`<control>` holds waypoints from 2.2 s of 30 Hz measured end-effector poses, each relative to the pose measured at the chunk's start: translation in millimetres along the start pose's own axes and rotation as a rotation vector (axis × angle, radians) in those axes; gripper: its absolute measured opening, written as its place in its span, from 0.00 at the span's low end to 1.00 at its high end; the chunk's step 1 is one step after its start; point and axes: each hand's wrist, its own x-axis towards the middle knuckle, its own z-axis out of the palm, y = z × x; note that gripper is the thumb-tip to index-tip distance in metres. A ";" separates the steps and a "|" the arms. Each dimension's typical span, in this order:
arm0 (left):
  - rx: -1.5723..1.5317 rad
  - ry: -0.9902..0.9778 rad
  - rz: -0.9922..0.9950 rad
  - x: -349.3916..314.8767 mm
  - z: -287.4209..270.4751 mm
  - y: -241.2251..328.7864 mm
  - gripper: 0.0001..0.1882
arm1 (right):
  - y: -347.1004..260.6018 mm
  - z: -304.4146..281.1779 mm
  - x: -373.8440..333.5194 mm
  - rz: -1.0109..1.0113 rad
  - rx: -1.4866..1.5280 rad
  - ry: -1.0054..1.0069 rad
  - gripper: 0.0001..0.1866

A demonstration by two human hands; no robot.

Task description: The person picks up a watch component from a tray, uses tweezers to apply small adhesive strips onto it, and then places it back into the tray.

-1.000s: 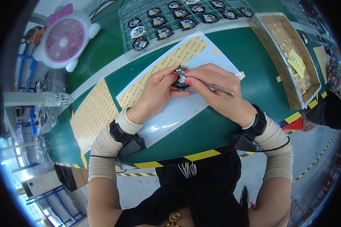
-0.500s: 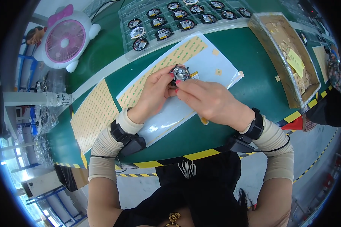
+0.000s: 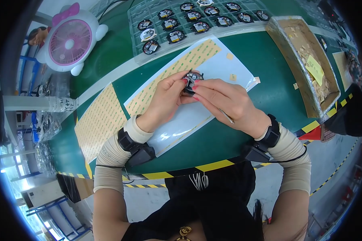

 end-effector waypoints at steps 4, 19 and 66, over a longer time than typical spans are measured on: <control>0.021 0.003 0.010 1.1 -1.5 -0.4 0.17 | -1.1 4.3 -5.5 -0.071 -0.072 -0.071 0.13; -0.390 -0.092 0.035 3.8 -8.4 6.2 0.20 | 2.6 0.0 3.3 -0.004 -0.009 0.109 0.14; -0.151 -0.047 0.176 1.3 2.3 0.5 0.17 | -4.7 -8.5 6.3 0.052 -0.260 0.095 0.09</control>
